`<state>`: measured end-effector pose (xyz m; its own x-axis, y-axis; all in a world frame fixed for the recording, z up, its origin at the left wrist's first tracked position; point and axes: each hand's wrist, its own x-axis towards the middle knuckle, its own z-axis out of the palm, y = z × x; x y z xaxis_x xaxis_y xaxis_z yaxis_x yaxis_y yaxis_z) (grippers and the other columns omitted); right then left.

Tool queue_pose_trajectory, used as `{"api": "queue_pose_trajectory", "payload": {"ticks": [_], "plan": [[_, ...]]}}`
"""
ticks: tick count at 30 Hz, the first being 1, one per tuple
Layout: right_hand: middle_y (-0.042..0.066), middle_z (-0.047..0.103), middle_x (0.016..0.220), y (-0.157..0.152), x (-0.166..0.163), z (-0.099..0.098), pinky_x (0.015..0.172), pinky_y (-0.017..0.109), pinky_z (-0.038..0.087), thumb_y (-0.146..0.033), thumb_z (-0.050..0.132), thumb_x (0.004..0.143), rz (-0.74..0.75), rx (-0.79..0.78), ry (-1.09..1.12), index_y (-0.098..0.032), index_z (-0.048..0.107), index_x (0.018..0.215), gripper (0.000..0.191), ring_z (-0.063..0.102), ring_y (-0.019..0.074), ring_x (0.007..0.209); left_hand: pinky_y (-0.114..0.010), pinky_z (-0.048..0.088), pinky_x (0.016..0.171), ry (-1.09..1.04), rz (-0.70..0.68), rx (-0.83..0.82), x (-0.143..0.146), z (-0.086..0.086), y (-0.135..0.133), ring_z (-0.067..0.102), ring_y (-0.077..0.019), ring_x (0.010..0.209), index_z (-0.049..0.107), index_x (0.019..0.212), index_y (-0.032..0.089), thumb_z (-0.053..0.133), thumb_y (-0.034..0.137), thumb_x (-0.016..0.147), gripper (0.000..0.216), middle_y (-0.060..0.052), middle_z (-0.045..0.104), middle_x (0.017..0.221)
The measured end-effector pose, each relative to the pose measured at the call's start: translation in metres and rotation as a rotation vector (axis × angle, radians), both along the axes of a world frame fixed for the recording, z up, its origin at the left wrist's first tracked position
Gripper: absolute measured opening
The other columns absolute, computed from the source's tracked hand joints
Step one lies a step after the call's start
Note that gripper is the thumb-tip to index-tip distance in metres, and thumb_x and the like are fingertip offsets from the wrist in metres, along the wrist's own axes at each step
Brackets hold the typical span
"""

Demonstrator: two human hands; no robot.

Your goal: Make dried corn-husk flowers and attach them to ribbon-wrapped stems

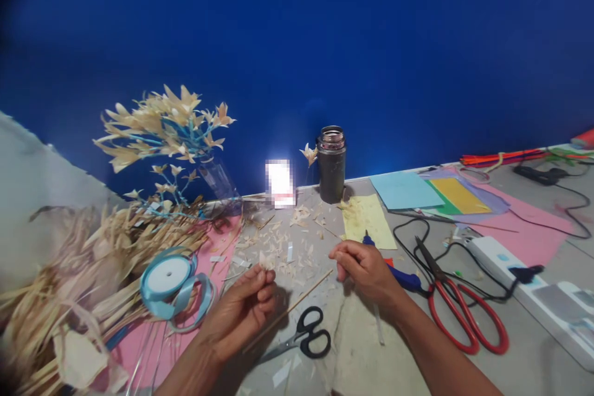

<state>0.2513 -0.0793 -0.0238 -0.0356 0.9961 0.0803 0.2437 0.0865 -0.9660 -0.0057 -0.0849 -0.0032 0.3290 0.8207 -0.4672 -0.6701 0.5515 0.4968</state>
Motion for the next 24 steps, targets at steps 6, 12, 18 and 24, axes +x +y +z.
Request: {"api": "queue_pose_trajectory", "payload": {"ticks": [6,12,18,24], "plan": [[-0.003,0.046,0.051,0.0,0.0,-0.01,0.056,0.027,0.036,-0.057,0.051,0.098,-0.03,0.005,0.057,-0.023,0.048,0.058,0.052,0.042,0.0134,0.053,-0.016,0.039,0.048,-0.003,0.025,-0.011,-0.016,0.002,0.006,0.051,-0.0058,0.055,0.06,0.08,0.014,0.084,0.007,0.069,0.028,-0.001,0.063,0.076],[0.003,0.068,0.069,0.004,-0.011,-0.017,0.054,0.028,0.041,-0.057,0.064,0.089,0.008,-0.116,0.039,-0.02,0.066,0.075,0.04,0.056,0.0158,0.057,-0.017,0.039,0.048,0.033,-0.008,0.032,-0.019,0.006,0.013,0.052,-0.006,0.054,0.061,0.082,0.014,0.085,0.01,0.07,0.027,-0.001,0.063,0.076],[0.0,0.057,0.059,0.0,-0.01,-0.017,0.056,0.029,0.042,-0.056,0.055,0.095,0.027,-0.079,0.057,-0.022,0.057,0.066,0.045,0.052,0.0157,0.057,-0.017,0.041,0.048,0.049,-0.036,0.051,-0.013,0.002,0.014,0.054,-0.006,0.054,0.06,0.081,0.014,0.087,0.013,0.069,0.029,-0.001,0.064,0.076],[-0.002,0.048,0.049,-0.002,-0.007,-0.015,0.057,0.029,0.04,-0.06,0.047,0.097,0.049,-0.051,0.022,-0.024,0.048,0.057,0.054,0.046,0.0151,0.051,-0.017,0.043,0.048,0.144,-0.044,0.084,-0.002,0.003,0.017,0.056,-0.0065,0.057,0.06,0.082,0.014,0.089,0.016,0.066,0.033,-0.003,0.067,0.085]]}}
